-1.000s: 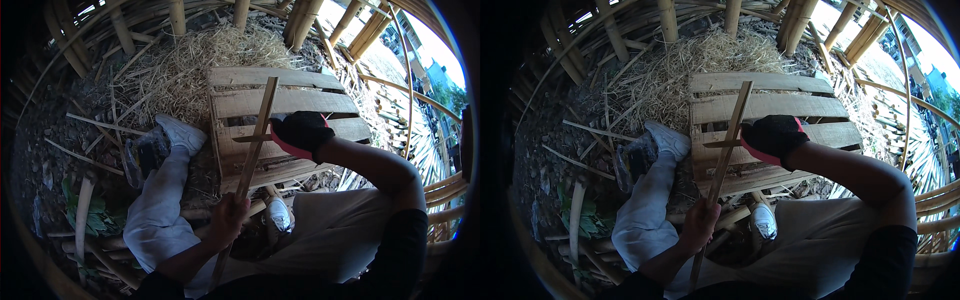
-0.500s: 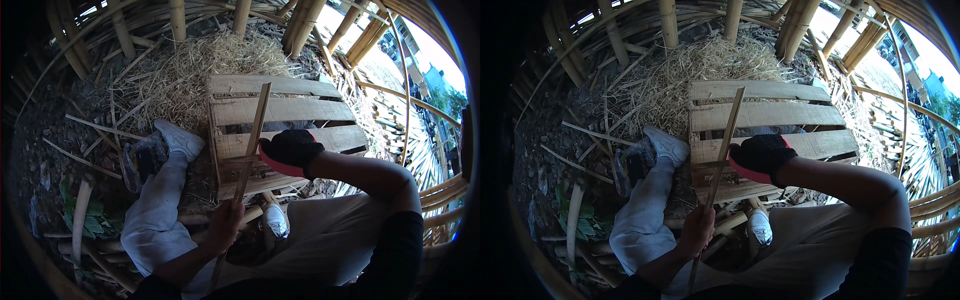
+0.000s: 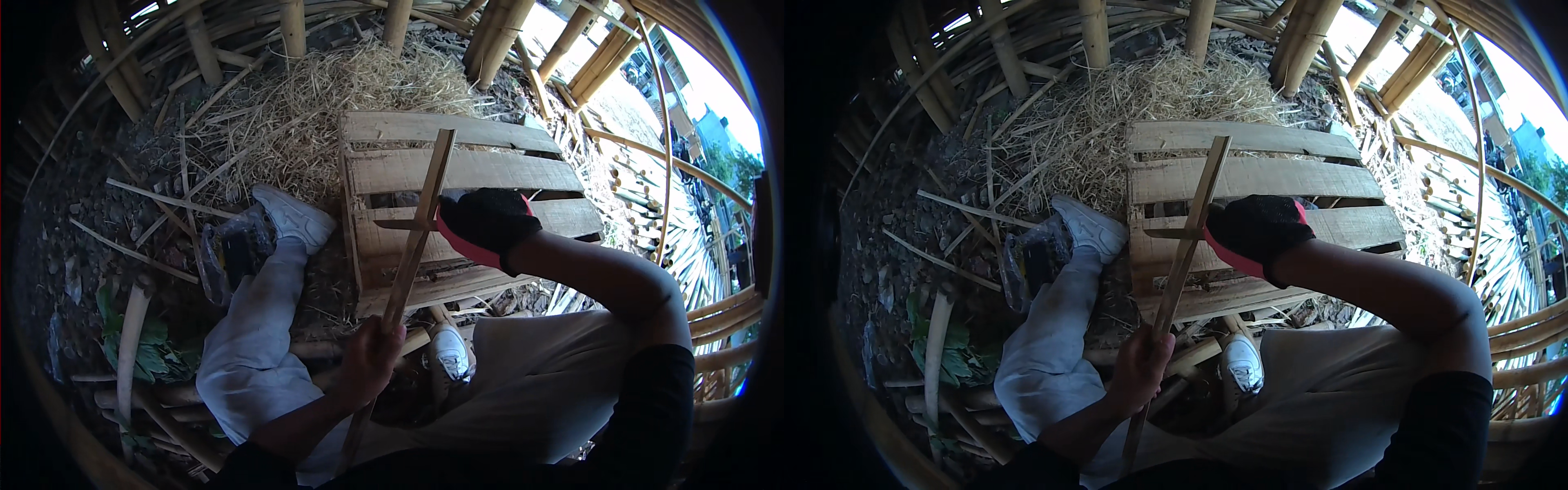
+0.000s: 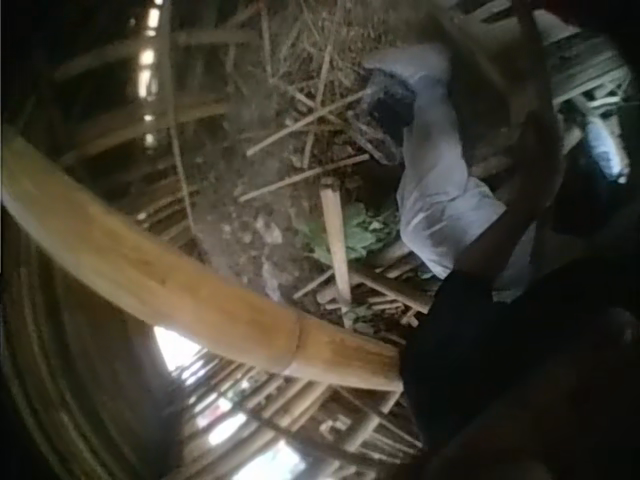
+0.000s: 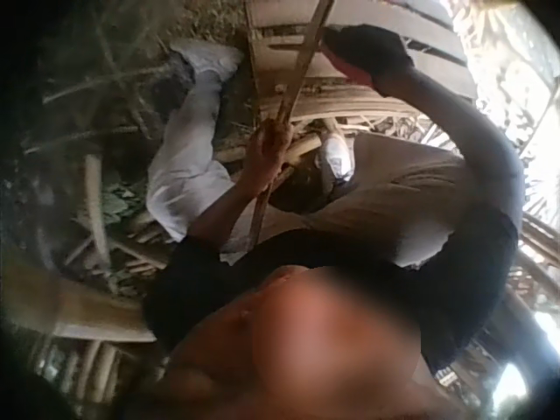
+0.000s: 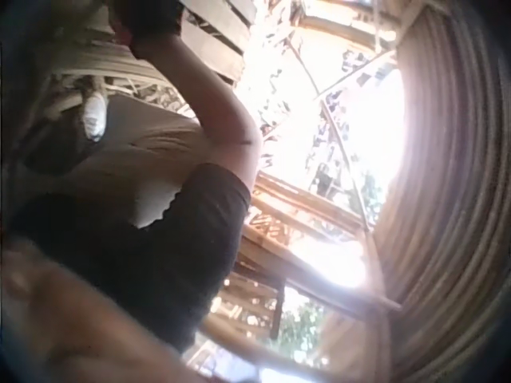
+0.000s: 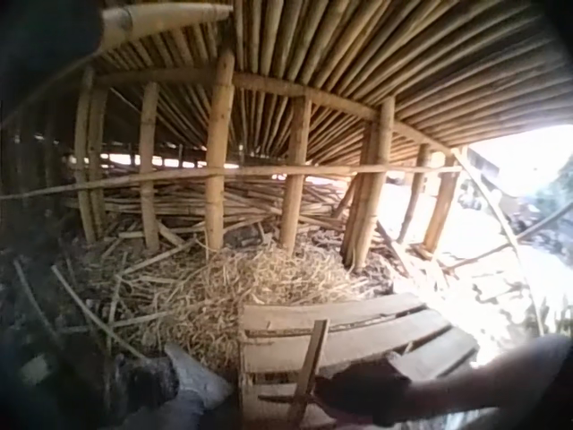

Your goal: The person sits on the ground and uses a knife to shave and smooth a thin bamboo stick. They repeatedly scrape the surface of the stick with the blade, occasionally rotating it to work different sides.

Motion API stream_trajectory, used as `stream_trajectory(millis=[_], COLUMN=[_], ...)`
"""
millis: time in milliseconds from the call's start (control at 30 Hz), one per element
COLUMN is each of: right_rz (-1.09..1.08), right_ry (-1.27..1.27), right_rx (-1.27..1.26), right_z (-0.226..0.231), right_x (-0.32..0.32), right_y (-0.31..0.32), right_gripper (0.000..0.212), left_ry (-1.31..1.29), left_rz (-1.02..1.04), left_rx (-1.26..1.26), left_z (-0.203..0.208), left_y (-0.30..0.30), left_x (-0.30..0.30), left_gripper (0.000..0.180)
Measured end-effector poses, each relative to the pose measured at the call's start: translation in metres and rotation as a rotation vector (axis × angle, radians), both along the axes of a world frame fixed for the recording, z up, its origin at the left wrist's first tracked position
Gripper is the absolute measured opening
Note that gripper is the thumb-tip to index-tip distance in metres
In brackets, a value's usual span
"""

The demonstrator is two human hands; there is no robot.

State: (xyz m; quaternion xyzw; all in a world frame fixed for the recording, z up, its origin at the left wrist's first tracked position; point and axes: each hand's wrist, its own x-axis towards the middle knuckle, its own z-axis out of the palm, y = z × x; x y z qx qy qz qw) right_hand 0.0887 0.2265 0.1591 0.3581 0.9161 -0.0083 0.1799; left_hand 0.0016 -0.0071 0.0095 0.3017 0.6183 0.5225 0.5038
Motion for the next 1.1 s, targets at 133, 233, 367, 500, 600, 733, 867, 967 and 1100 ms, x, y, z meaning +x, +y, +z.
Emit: stream_trajectory(millis=[133,233,367,500,600,733,867,967,1100], right_rz=[0.089,0.071,0.107,0.056,0.138,0.005,0.134,0.021,0.035], right_ry=[0.105,0.128,0.123,0.128,0.078,0.061,0.164,0.098,0.153], right_rx=[0.082,0.094,0.103,0.079,0.026,0.044,0.09,0.086,0.119], right_z=[-0.007,-0.012,-0.009,-0.018,-0.001,0.0,-0.021,-0.001,-0.017], right_x=[0.007,0.007,0.009,0.008,0.006,-0.004,0.008,-0.002,0.002], right_y=[0.01,0.012,0.0,0.013,-0.011,0.017,0.01,0.039,0.01], right_gripper=[0.054,0.056,0.054,0.053,0.047,0.048,0.056,0.059,0.06], left_ry=[0.001,0.017,0.025,0.079,0.097,0.061,0.09,0.102,0.092], left_rz=[0.016,0.022,0.024,0.028,0.008,0.025,0.017,0.016,0.033], left_rx=[-0.009,-0.021,0.007,0.019,0.036,0.008,0.035,0.009,0.064], left_z=[0.004,0.002,0.003,-0.003,-0.002,0.0,-0.001,-0.005,-0.006], left_y=[-0.002,0.001,0.0,0.0,-0.001,-0.004,0.002,-0.001,-0.001], left_x=[0.001,0.003,0.0,0.002,0.0,-0.001,0.0,0.001,0.002], left_gripper=[0.027,0.027,0.028,0.028,0.028,0.029,0.029,0.029,0.029])
